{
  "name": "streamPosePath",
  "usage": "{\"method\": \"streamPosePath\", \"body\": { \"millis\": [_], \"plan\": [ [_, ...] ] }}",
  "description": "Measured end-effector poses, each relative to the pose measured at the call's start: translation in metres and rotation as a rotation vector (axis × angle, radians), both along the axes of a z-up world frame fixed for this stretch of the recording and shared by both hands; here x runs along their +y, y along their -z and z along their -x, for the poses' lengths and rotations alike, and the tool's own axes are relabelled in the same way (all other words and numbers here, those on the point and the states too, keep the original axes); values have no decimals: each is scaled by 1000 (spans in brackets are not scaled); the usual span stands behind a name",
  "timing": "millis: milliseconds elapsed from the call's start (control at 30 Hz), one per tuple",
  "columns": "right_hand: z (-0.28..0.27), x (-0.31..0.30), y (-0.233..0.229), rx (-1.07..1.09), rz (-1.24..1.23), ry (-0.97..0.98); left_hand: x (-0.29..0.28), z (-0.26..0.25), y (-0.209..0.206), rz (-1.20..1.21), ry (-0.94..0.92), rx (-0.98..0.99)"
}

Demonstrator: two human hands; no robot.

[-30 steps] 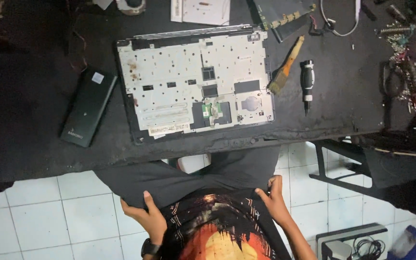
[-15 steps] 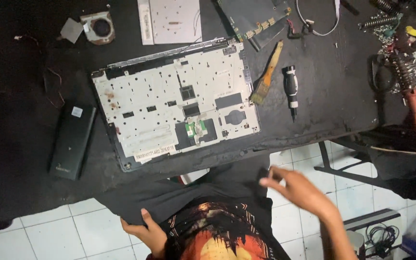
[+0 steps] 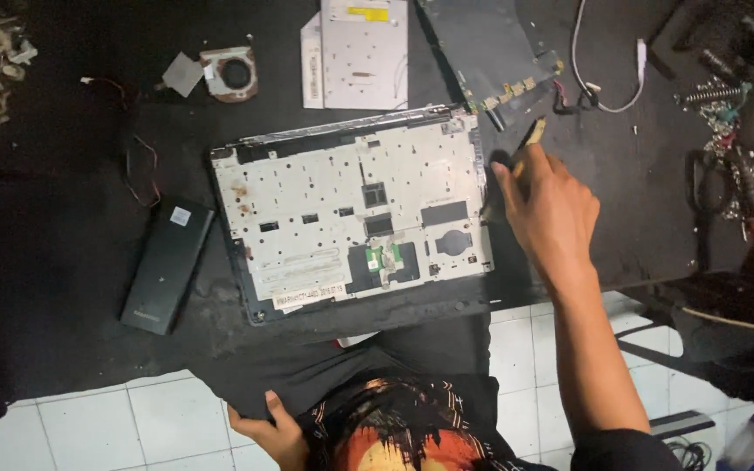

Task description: The person cleans the internal components of a disassembled electronic device, likely a laptop, using a brush and a handheld vacuum. They remove a circuit board, brush dust from the chassis, and vacuum the interior before placing the board back.

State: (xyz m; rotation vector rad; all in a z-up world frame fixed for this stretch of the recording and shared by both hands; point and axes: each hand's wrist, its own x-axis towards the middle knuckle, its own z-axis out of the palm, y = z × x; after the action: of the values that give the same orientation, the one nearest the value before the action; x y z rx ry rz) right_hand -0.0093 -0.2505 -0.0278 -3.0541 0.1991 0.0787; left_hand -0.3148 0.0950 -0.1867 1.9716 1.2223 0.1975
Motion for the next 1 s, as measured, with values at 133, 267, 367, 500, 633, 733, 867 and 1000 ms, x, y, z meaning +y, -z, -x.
{"method": "streamPosePath", "body": {
  "millis": [133,267,367,500,633,733,867,1000],
  "plan": [
    [3,12,-25,25,-226,45,6,6,10,56,-44,-33],
    [15,28,-47,-110,-845,72,10,13,19,-28,52,-89],
    [22,34,-45,-88,-1098,3,9,6,8,17,13,-62],
    [22,61,-26,181,-1063,-246,7,-1,-5,45,8,-91],
    [8,126,-27,425,-1243,-586,11,9,4,6,38,-80],
    [-18,146,-23,580,-950,-700,13,10,4,48,-11,-81],
    [-51,165,-27,94,-709,-808,16,16,8,17,6,-94],
    [-9,198,-36,7,-377,-1243,18,16,2,57,-18,-75]
  ]
}}
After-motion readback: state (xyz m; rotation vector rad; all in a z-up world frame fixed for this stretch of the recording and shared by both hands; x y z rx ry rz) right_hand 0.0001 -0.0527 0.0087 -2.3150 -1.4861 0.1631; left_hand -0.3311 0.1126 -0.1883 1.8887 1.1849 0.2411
